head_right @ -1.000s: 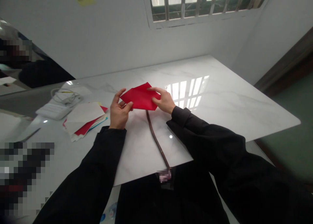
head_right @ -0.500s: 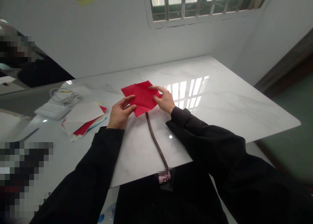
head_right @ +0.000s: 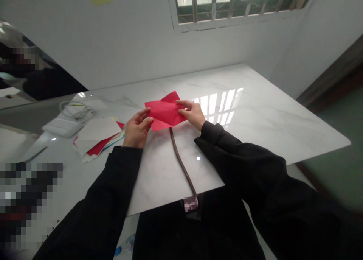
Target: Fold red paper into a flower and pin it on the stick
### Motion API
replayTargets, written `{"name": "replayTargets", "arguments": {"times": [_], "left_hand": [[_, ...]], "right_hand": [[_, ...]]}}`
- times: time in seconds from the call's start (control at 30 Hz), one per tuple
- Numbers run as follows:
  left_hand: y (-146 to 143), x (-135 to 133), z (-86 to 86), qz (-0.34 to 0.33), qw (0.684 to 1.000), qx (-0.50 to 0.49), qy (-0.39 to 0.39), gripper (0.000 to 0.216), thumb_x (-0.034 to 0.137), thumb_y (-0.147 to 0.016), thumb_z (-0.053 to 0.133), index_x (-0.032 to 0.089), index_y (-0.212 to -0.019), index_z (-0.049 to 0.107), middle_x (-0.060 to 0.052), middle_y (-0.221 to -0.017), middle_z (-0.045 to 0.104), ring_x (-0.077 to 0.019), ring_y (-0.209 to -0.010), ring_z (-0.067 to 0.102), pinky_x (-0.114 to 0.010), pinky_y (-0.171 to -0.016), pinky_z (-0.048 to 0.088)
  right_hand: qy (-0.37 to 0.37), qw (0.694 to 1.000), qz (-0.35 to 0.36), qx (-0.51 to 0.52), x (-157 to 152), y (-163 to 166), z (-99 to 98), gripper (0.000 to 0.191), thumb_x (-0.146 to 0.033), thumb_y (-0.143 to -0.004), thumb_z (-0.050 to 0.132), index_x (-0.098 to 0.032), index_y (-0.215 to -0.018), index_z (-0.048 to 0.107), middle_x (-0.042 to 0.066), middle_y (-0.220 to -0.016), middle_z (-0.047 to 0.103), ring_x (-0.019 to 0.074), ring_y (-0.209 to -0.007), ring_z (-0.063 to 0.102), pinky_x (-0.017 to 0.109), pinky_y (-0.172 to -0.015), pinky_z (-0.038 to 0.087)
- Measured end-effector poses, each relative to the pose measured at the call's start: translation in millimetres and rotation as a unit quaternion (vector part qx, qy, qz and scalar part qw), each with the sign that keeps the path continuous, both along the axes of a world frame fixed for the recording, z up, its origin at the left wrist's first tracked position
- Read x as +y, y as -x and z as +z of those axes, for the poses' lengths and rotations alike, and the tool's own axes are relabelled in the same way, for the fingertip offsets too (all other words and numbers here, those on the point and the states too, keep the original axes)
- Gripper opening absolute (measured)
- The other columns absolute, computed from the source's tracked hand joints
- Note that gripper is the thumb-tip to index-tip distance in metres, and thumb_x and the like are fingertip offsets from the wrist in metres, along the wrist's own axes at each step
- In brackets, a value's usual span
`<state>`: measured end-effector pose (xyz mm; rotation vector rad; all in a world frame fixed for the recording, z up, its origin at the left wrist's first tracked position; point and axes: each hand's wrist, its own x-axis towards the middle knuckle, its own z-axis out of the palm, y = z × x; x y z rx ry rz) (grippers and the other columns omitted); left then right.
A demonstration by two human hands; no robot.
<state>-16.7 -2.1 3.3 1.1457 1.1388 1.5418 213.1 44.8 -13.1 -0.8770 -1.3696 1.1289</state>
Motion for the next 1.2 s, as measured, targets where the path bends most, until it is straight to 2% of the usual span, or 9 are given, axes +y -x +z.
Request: {"name": "replayTargets", "arguments": {"times": [0.1, 0.3, 0.43, 0.53, 0.63, 0.7, 1.0, 1.1, 1.2], "left_hand": [[-5.8, -2.9, 1.3, -0.031, 0.999, 0.022, 0.008, 0.053, 0.028, -0.065, 0.089, 0.02, -0.117, 0.079, -0.009, -0.114, 0.078, -0.0194, -0.094, 0.073, -0.027, -0.081, 0.06], [-5.8, -2.7, 2.9, -0.07, 0.997, -0.008, 0.024, 0.07, 0.022, -0.062, 0.087, 0.021, -0.131, 0.074, -0.011, -0.125, 0.076, -0.0183, -0.091, 0.073, -0.028, -0.081, 0.061], [-7.7, -5.9, 4.2, -0.096, 0.994, 0.025, 0.035, 0.068, 0.021, -0.062, 0.086, 0.021, -0.129, 0.076, -0.011, -0.123, 0.076, -0.022, -0.092, 0.075, -0.036, -0.085, 0.063], [-10.2, -7.7, 3.7, -0.109, 0.992, 0.047, 0.042, 0.06, 0.022, -0.062, 0.087, 0.021, -0.122, 0.079, -0.011, -0.12, 0.078, -0.0274, -0.101, 0.075, -0.042, -0.09, 0.063], [-9.9, -6.1, 1.9, -0.088, 0.995, 0.046, 0.028, 0.049, 0.025, -0.066, 0.086, 0.02, -0.114, 0.082, -0.013, -0.126, 0.077, -0.0299, -0.115, 0.072, -0.043, -0.098, 0.061], [-8.3, -3.5, 0.2, -0.072, 0.996, 0.037, 0.022, 0.044, 0.029, -0.07, 0.085, 0.019, -0.112, 0.082, -0.013, -0.126, 0.077, -0.0287, -0.117, 0.072, -0.041, -0.1, 0.06], [-1.7, 3.5, -3.7, -0.012, 0.998, -0.037, 0.038, 0.039, 0.027, -0.077, 0.083, 0.019, -0.114, 0.08, -0.009, -0.101, 0.08, -0.0202, -0.088, 0.076, -0.032, -0.079, 0.065], [0.2, 3.7, -4.0, 0.005, 0.998, -0.043, 0.039, 0.039, 0.024, -0.075, 0.084, 0.019, -0.114, 0.079, -0.007, -0.094, 0.079, -0.0186, -0.084, 0.075, -0.031, -0.078, 0.064], [1.9, 4.3, -4.2, 0.021, 0.998, -0.052, 0.04, 0.039, 0.021, -0.073, 0.084, 0.018, -0.111, 0.08, -0.006, -0.094, 0.079, -0.0165, -0.082, 0.074, -0.028, -0.076, 0.063]], "right_hand": [[0.015, 1.0, 0.018, 0.003, -2.7, 2.3, -2.3, 0.041, -0.03, -0.078, 0.076, -0.02, -0.117, 0.079, 0.008, -0.118, 0.08, 0.0255, -0.104, 0.076, 0.047, -0.1, 0.063], [0.057, 0.996, 0.051, 0.042, -4.8, 2.9, -4.1, 0.043, -0.041, -0.08, 0.081, -0.019, -0.116, 0.079, 0.008, -0.103, 0.082, 0.0256, -0.098, 0.078, 0.047, -0.095, 0.065], [0.048, 0.998, 0.029, 0.03, -3.2, 0.6, -3.6, 0.042, -0.046, -0.081, 0.081, -0.02, -0.114, 0.08, 0.007, -0.103, 0.082, 0.0251, -0.096, 0.078, 0.045, -0.092, 0.066], [0.046, 0.998, 0.03, 0.035, -2.4, 0.7, -4.4, 0.043, -0.048, -0.081, 0.08, -0.021, -0.114, 0.079, 0.007, -0.1, 0.082, 0.0245, -0.092, 0.077, 0.044, -0.089, 0.066], [0.039, 0.998, 0.03, 0.043, -2.0, 2.0, -5.2, 0.038, -0.046, -0.081, 0.079, -0.02, -0.109, 0.08, 0.006, -0.096, 0.081, 0.0236, -0.09, 0.077, 0.043, -0.088, 0.066], [0.035, 0.998, 0.027, 0.04, -1.7, 2.7, -5.4, 0.035, -0.045, -0.082, 0.079, -0.02, -0.106, 0.08, 0.006, -0.095, 0.081, 0.0232, -0.089, 0.077, 0.042, -0.087, 0.065], [0.049, 0.997, 0.0, 0.057, 0.4, 1.5, -3.3, 0.04, -0.043, -0.08, 0.081, -0.019, -0.111, 0.079, 0.008, -0.112, 0.08, 0.0237, -0.106, 0.075, 0.041, -0.099, 0.062], [0.052, 0.997, 0.002, 0.061, 1.3, 1.0, -4.0, 0.039, -0.043, -0.081, 0.081, -0.019, -0.111, 0.079, 0.007, -0.107, 0.08, 0.0226, -0.101, 0.075, 0.04, -0.095, 0.063], [0.062, 0.997, 0.009, 0.055, 2.6, 0.1, -5.3, 0.037, -0.043, -0.081, 0.081, -0.02, -0.11, 0.08, 0.005, -0.098, 0.08, 0.0198, -0.088, 0.074, 0.036, -0.083, 0.064]]}}
